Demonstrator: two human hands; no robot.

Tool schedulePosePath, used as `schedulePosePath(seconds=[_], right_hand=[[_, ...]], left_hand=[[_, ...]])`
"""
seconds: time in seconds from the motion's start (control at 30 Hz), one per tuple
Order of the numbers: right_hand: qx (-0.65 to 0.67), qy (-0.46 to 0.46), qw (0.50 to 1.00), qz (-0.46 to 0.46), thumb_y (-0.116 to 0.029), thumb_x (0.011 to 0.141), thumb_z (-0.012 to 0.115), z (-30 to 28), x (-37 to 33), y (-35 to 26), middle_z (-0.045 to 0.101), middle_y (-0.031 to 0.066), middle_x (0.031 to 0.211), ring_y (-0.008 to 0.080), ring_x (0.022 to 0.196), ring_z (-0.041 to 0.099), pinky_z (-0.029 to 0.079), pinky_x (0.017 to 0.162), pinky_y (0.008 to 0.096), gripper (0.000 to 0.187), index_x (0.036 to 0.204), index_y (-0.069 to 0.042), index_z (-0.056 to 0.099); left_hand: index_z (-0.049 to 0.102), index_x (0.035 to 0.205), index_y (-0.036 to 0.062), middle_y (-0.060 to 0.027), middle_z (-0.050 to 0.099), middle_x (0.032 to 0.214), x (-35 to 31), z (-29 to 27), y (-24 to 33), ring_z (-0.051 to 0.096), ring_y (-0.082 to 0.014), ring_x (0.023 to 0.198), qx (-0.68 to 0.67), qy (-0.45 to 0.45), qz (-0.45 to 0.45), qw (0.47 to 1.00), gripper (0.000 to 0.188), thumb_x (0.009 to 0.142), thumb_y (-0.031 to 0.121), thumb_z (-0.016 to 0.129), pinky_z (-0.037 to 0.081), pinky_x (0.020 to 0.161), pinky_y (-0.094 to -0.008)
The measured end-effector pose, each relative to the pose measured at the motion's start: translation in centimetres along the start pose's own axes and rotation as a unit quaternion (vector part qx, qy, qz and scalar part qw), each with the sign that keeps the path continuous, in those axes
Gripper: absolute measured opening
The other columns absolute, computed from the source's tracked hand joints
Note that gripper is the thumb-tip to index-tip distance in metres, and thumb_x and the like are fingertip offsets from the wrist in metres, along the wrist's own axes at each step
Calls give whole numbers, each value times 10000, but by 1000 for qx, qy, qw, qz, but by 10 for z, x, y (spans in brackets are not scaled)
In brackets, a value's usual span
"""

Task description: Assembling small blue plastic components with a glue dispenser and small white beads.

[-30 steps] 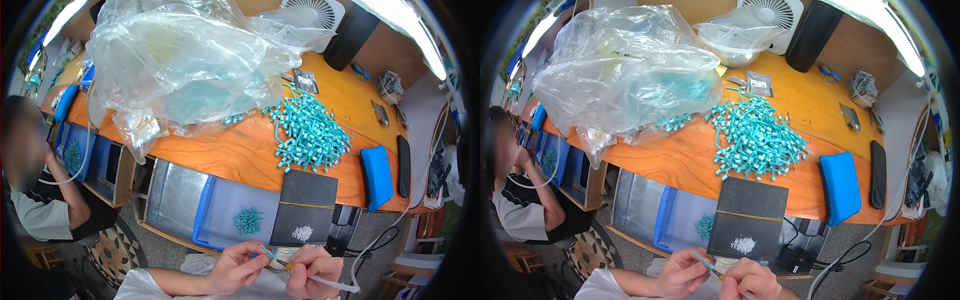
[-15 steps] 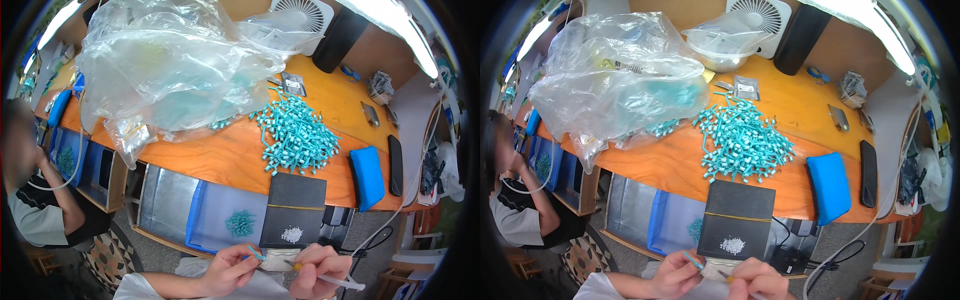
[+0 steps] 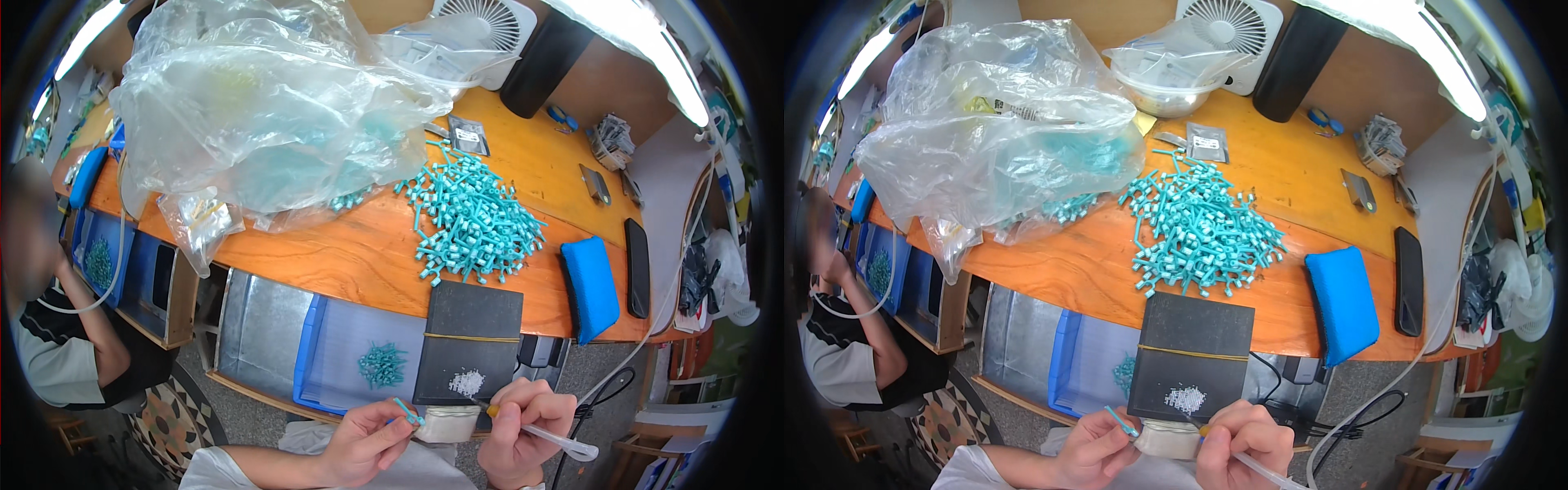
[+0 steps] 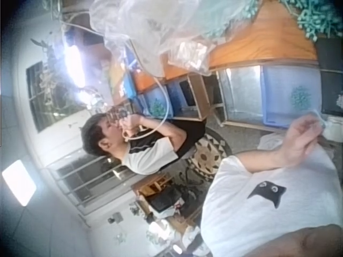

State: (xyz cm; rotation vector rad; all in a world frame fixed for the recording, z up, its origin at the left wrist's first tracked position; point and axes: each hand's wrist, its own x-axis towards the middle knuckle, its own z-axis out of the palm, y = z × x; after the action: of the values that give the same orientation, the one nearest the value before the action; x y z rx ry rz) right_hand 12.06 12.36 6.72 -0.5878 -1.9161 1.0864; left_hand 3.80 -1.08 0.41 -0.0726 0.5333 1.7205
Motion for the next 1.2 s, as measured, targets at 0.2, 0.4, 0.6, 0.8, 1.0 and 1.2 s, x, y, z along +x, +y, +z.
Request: schedulePosePath(seconds=[0.2, 0.4, 0.6, 0.8, 1.0, 1.2], right_hand=[[35, 10, 999, 12, -27, 789, 471, 0, -3, 3, 419, 63, 607, 111, 483, 390, 331, 466, 234, 196, 777, -65, 279], [177, -153, 972, -36, 70, 777, 478, -6, 0, -9, 488, 131, 666, 148, 497, 450, 405, 473, 266, 197, 737, -43, 322], [161, -156, 973, -51, 109, 746, 483, 6, -6, -8, 484, 124, 687, 164, 523, 478, 386, 466, 266, 244, 684, -52, 310], [147, -154, 976, -56, 114, 743, 480, 7, -6, -7, 477, 120, 689, 162, 517, 473, 374, 460, 269, 245, 692, -53, 309], [153, -159, 974, -55, 106, 747, 491, 7, -6, -5, 483, 122, 688, 163, 515, 477, 376, 455, 269, 244, 697, -50, 310], [131, -162, 977, -38, 104, 745, 495, 6, -3, -9, 495, 122, 657, 165, 514, 487, 384, 456, 263, 239, 673, -44, 322]], left_hand=[[578, 896, 78, -9, 538, 640, -1, 15, 7, 376, -59, 409, 33, 26, 30, 999, 81, 875, 112, 508, 265, 392, -187], [564, 905, 68, -15, 539, 656, 0, 18, 8, 369, -56, 402, 44, 18, 39, 998, 73, 874, 92, 503, 262, 381, -185], [555, 950, 21, -25, 526, 859, 0, 7, 5, 392, -44, 453, 42, -5, 31, 999, 107, 880, 68, 489, 294, 406, -180], [552, 953, 20, -43, 522, 918, 0, 5, 4, 399, -45, 458, 65, 2, 22, 998, 107, 879, 65, 489, 308, 409, -176], [551, 959, 15, -58, 513, 954, 0, 3, 3, 403, -44, 464, 70, 1, 21, 997, 112, 877, 66, 493, 309, 402, -175], [558, 958, 12, -64, 513, 945, 1, 4, 5, 393, -41, 460, 86, 0, 32, 996, 113, 872, 55, 498, 299, 391, -175]])
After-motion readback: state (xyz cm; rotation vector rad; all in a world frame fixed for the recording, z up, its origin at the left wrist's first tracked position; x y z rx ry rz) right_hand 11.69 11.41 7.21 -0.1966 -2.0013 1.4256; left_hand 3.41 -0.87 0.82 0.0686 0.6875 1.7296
